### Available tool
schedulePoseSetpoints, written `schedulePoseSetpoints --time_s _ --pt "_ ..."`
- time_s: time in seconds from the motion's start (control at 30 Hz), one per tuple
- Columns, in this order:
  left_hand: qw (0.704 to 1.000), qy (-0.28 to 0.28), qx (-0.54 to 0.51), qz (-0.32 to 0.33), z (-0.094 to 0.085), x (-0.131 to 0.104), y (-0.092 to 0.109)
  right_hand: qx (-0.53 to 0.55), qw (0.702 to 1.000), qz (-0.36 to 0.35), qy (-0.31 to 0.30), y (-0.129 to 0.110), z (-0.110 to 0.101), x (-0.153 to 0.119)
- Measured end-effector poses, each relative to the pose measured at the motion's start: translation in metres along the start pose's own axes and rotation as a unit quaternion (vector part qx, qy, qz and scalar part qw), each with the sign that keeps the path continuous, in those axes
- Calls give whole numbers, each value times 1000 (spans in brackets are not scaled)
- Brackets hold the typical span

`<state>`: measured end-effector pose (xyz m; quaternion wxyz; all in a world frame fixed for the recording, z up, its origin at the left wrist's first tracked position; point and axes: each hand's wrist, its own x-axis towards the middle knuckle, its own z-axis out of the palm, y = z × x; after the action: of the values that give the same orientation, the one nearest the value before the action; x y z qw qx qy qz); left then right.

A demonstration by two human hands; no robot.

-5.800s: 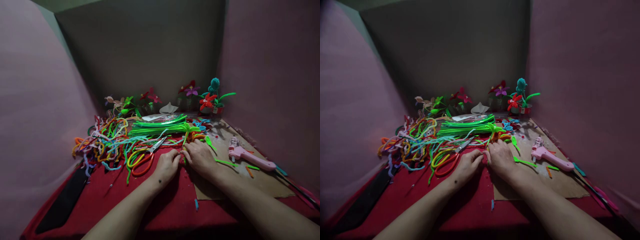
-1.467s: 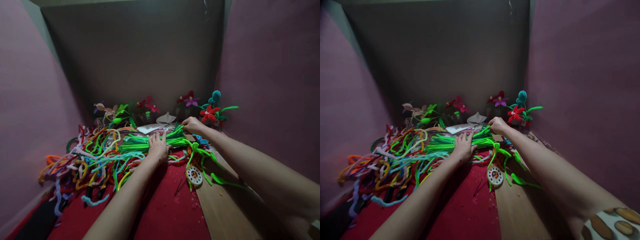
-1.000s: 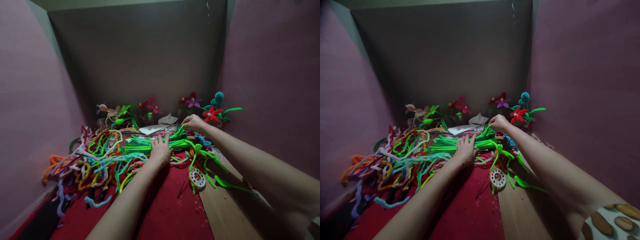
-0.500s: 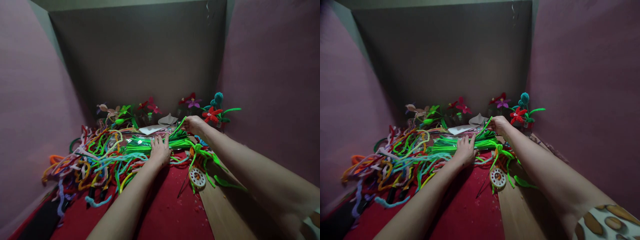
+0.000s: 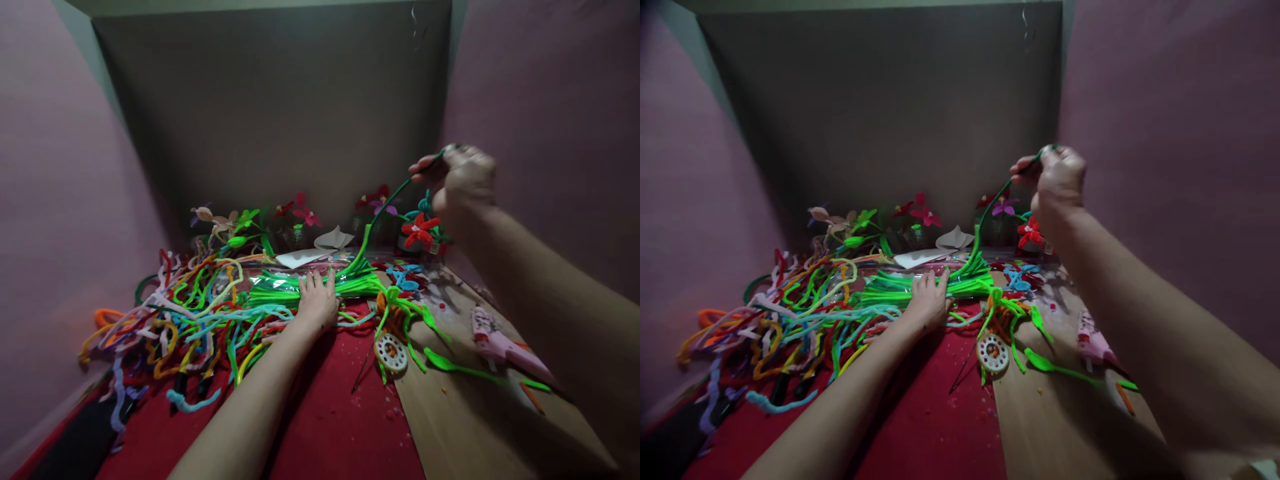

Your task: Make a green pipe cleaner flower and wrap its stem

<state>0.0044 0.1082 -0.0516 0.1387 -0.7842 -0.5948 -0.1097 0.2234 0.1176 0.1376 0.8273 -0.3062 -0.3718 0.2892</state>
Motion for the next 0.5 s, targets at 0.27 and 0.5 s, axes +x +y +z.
schedulePoseSetpoints --time_s 0.27,0.5 --pt "999 15 -49 -5 -10 5 -1 16 996 -85 -36 -88 -24 -55" --pt "960 34 -263 87 -68 -17 4 194 966 172 13 -3 -41 -105"
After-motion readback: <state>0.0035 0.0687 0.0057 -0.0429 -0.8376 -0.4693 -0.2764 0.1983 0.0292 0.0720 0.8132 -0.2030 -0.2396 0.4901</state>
